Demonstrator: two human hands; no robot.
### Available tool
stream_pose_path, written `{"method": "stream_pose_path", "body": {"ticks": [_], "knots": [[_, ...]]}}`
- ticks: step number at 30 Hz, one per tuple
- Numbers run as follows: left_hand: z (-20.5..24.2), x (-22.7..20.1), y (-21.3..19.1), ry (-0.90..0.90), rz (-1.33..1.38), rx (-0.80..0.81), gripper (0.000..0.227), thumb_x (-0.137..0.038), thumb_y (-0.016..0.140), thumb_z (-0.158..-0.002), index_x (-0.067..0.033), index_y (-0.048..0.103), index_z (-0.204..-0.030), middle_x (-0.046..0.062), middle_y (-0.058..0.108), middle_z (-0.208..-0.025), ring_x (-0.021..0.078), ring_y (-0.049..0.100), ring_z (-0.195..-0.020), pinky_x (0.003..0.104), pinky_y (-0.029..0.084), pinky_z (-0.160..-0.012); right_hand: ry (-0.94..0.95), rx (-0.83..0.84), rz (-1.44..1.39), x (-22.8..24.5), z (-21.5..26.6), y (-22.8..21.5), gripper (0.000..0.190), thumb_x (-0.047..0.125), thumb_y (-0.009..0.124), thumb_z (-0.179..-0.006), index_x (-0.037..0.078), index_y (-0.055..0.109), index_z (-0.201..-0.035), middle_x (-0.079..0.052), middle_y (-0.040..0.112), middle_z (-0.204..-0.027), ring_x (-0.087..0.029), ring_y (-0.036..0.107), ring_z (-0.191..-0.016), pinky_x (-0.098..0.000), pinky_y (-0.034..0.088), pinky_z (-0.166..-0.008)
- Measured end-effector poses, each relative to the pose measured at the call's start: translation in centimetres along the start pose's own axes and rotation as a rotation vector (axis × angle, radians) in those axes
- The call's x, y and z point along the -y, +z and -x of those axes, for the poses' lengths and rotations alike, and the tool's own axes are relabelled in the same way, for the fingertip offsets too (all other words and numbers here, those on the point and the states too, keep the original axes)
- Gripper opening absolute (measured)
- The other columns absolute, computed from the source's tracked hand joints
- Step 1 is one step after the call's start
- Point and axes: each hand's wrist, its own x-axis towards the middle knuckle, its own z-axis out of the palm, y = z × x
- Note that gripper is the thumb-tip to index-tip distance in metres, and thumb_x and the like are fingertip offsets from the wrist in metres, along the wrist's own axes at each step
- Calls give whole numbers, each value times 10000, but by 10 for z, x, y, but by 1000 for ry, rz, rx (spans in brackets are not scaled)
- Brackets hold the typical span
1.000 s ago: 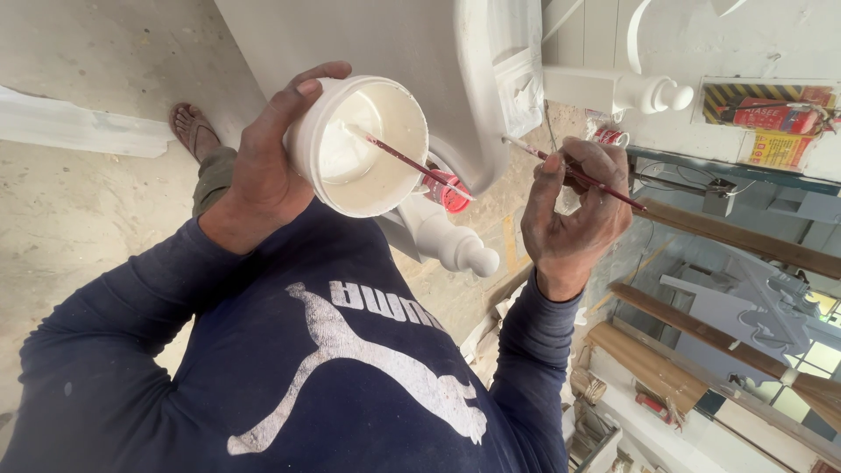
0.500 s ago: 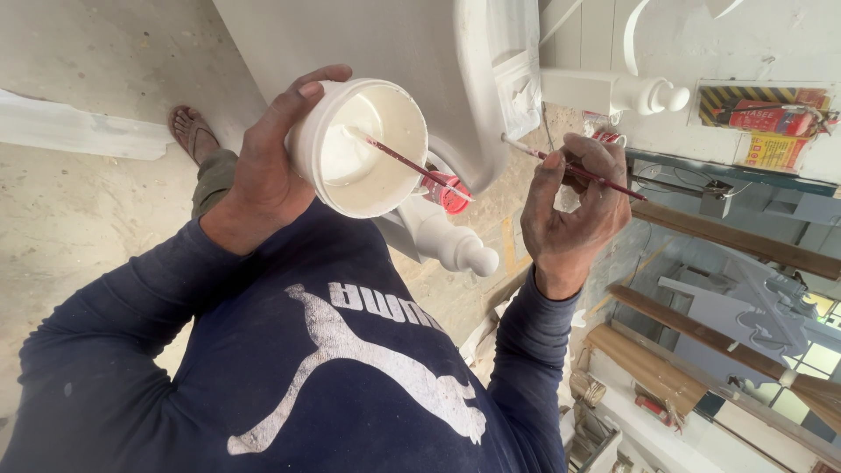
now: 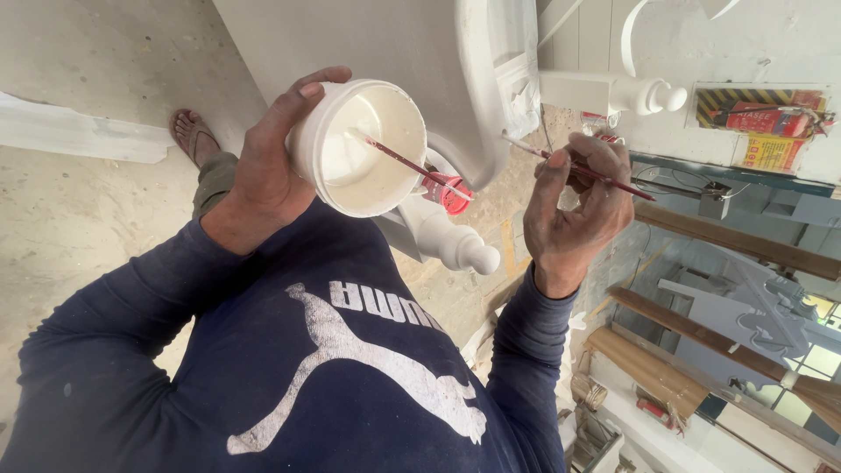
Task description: The recorder is using a small paintbrush to apply white paint to the decorative details of a piece of white-painted wood furniture.
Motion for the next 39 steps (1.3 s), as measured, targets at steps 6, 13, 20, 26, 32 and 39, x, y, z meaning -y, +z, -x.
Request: {"method": "stream_pose_path", "body": {"ticks": [6,13,20,26,32,39], "knots": [[0,2,-1,-4,1,15,536,-335,589,-1025,9,495,-1425,171,600,-1320,268,602,-1279,388,528,-1096,88,-117,-133,-8,10,-8,177,128,625,-1168,-24,561,-1231,-122,616,-1036,-148,709,-724,-251,589,-605],[-1,-3,0,-25,-28,23,522,-338,531,-1013,13,505,-1398,181,627,-1309,286,645,-1250,412,566,-1062,158,-523,-355,-23,37,-7,264,261,641,-1152,8,568,-1157,-106,652,-798,-163,645,-596,-269,520,-566],[0,-3,-16,-42,57,121,485,-306,459,-1073,46,555,-1392,180,665,-1287,282,655,-1238,411,553,-1089,324,-793,-737,-13,68,19,216,203,596,-1127,-11,563,-1116,-132,635,-989,-152,588,-639,-290,523,-522],[-3,7,-46,-109,120,71,438,-291,450,-1142,49,563,-1394,149,682,-1271,269,663,-1217,418,557,-1085,453,-835,-906,-10,90,60,221,242,555,-1139,21,553,-1132,-115,623,-987,-183,627,-739,-327,533,-653],[-2,-5,-39,-91,-59,18,491,-334,409,-1063,23,560,-1364,177,637,-1367,289,642,-1253,455,550,-1080,496,-880,-1406,-7,112,80,187,277,537,-1131,91,560,-1136,-51,580,-1000,-162,618,-828,-304,524,-710],[13,-30,-14,142,-311,83,657,-328,762,-888,71,510,-1346,243,631,-1351,354,666,-1209,475,606,-1002,406,-768,-1538,3,126,96,116,248,537,-1146,135,564,-1142,-39,548,-1031,-140,606,-849,-287,531,-732]]}}
